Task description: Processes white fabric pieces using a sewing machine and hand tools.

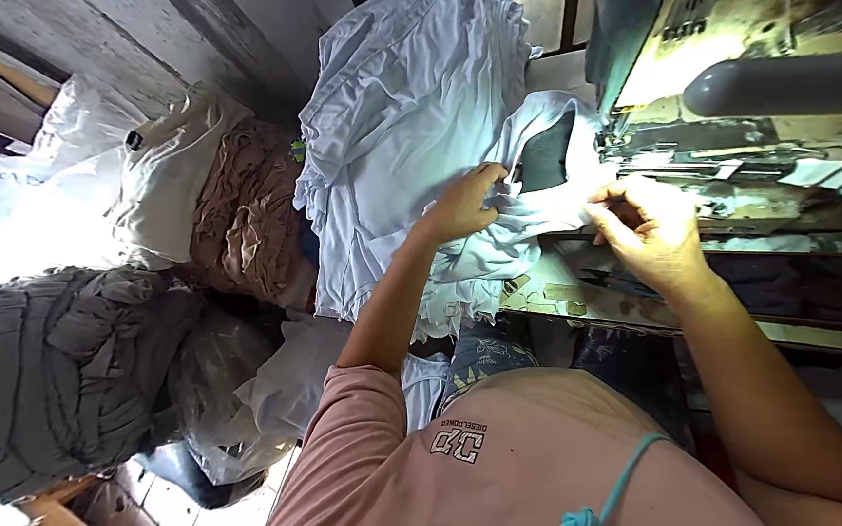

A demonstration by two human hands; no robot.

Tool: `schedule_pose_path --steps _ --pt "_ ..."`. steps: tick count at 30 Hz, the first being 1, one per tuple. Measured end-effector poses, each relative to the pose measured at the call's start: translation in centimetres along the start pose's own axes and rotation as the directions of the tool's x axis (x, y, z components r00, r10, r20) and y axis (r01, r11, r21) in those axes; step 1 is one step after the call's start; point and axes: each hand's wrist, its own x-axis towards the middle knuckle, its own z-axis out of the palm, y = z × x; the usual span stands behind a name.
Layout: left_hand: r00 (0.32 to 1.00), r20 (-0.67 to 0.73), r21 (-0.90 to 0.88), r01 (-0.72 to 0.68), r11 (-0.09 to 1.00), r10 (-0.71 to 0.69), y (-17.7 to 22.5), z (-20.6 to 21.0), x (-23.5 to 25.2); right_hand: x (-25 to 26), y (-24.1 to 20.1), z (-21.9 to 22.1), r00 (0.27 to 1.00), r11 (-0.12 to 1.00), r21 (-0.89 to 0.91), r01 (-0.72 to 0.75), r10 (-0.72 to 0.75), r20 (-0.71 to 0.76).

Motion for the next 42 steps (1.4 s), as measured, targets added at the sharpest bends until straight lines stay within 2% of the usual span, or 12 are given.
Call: schedule_pose_path --steps 4,9,11,16,20,23,24,28,32,35,39,42 --pt "0.997 0.043 -0.042 0.061 0.997 -0.059 -0.5 0.4 -1.6 0.0 -0.1 -0.2 0.986 0.983 -0.127 0.132 -0.118 0.114" --pt "0.992 -0.122 0.048 -0.003 0.999 0.009 0.0 -0.5 -3.8 -0.3 -0.5 0.2 0.981 0.971 -0.174 0.167 -0.145 0.129" --pt "0.975 -0.181 0.011 -0.129 0.992 0.129 1.1 -2.1 -4.8 -0.4 -0.8 0.4 0.979 0.973 -0.156 0.168 -0.146 0.145" --pt "0.933 -0.059 0.061 -0.351 0.935 0.354 7.1 -4.4 -7.0 -0.7 -3.6 0.7 0.965 0.983 0.017 0.185 -0.185 0.185" --pt "0.846 -0.079 0.119 -0.518 0.847 0.528 12.7 -1.9 -7.2 -1.4 -6.4 -0.7 0.917 0.945 0.203 0.257 -0.305 0.256" --pt "0.727 -0.294 0.134 -0.611 0.780 0.620 14.1 2.1 -6.5 -3.4 -6.2 -2.5 0.919 0.929 0.317 0.192 -0.284 0.275" --pt "0.715 -0.333 0.171 -0.595 0.785 0.614 13.8 3.5 -6.0 -4.2 -6.0 -3.2 0.932 0.913 0.386 0.132 -0.247 0.266" --pt "0.836 -0.254 0.384 -0.374 0.844 0.486 8.9 7.9 -2.0 -6.4 -4.6 -5.7 0.976 0.787 0.615 -0.053 -0.091 0.200" --pt "0.734 -0.379 0.590 -0.278 0.759 0.563 8.8 5.7 0.3 -8.5 -2.5 -4.5 0.964 0.650 0.729 -0.215 0.020 0.267" --pt "0.782 -0.259 0.611 -0.322 0.724 0.567 10.0 3.2 0.2 -9.7 -2.2 -3.2 0.954 0.532 0.800 -0.278 0.052 0.296" --pt "0.883 -0.129 0.572 -0.306 0.761 0.452 8.6 4.4 -0.1 -10.3 -2.4 -3.2 0.967 0.639 0.732 -0.238 0.084 0.242" --pt "0.872 -0.188 0.618 -0.252 0.744 0.452 8.5 5.0 -0.7 -10.6 -1.7 -3.0 0.975 0.736 0.647 -0.198 0.077 0.210"
